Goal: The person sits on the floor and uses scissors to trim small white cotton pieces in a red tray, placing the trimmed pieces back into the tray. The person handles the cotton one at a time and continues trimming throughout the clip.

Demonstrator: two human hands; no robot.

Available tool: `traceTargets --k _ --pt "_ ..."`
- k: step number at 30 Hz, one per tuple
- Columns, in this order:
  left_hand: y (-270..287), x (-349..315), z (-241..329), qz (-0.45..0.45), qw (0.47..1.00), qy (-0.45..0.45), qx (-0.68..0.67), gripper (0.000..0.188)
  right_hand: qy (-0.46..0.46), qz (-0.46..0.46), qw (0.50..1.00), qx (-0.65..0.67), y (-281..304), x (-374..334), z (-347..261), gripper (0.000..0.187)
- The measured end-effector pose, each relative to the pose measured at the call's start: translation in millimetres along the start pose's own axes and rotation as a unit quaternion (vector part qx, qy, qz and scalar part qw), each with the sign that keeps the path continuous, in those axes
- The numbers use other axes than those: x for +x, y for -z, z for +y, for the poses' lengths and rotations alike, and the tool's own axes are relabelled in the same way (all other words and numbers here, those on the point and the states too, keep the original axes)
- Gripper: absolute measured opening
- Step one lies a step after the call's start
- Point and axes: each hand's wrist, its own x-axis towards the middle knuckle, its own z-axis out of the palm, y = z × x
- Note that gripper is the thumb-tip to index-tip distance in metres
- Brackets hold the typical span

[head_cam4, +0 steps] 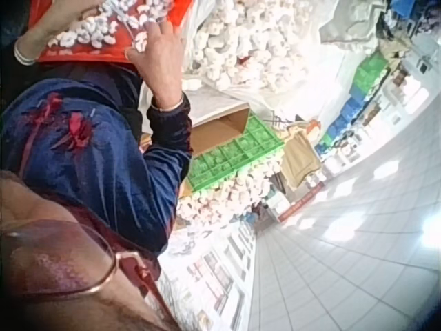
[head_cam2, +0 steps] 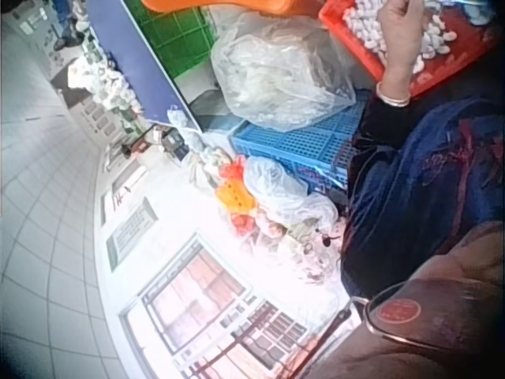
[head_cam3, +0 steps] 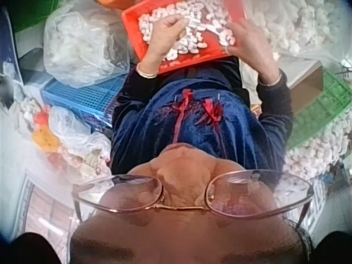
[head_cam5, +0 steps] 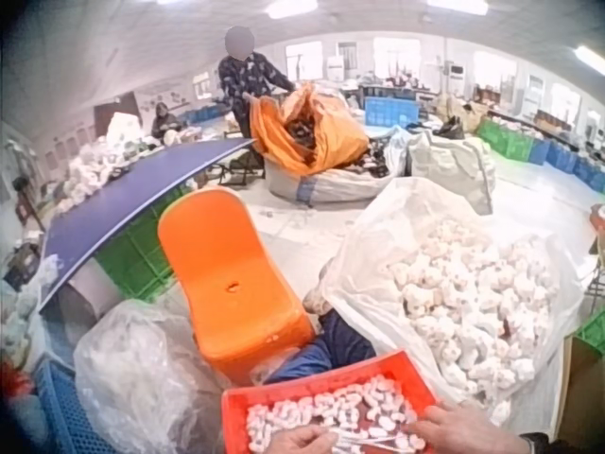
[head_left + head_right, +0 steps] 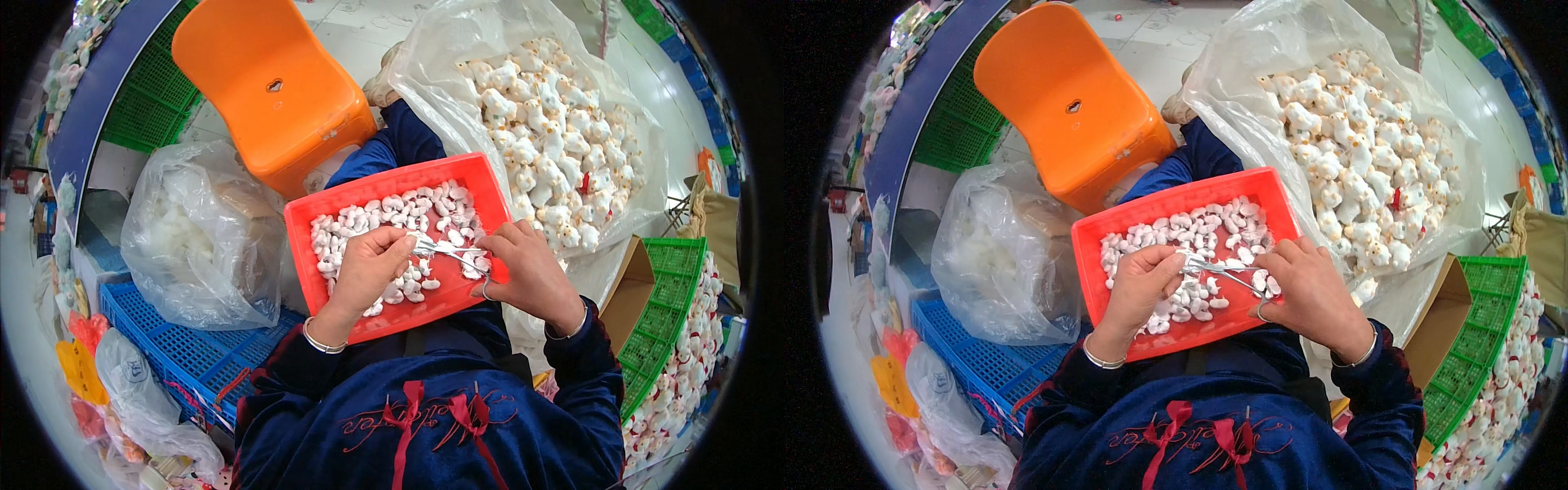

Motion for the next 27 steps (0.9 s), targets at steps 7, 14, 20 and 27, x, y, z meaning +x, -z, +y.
traceTargets --k 7,14,20,27 --pt "1 -1 0 0.007 1.000 -0.022 0.020 0.016 -0.004 0.011 1.000 0.012 -5 2 -2 0.055" --pt "6 0 1 0.012 0.999 -0.043 -0.017 0.019 0.015 -0.028 0.994 0.107 -9 1 10 0.034" --pt "7 -1 3 0.001 0.997 -0.071 0.034 0.022 0.017 -0.039 0.986 0.163 -13 4 12 0.030" --pt "8 -2 4 0.007 0.998 -0.059 0.010 0.021 0.022 -0.039 0.988 0.150 -16 2 15 0.030"
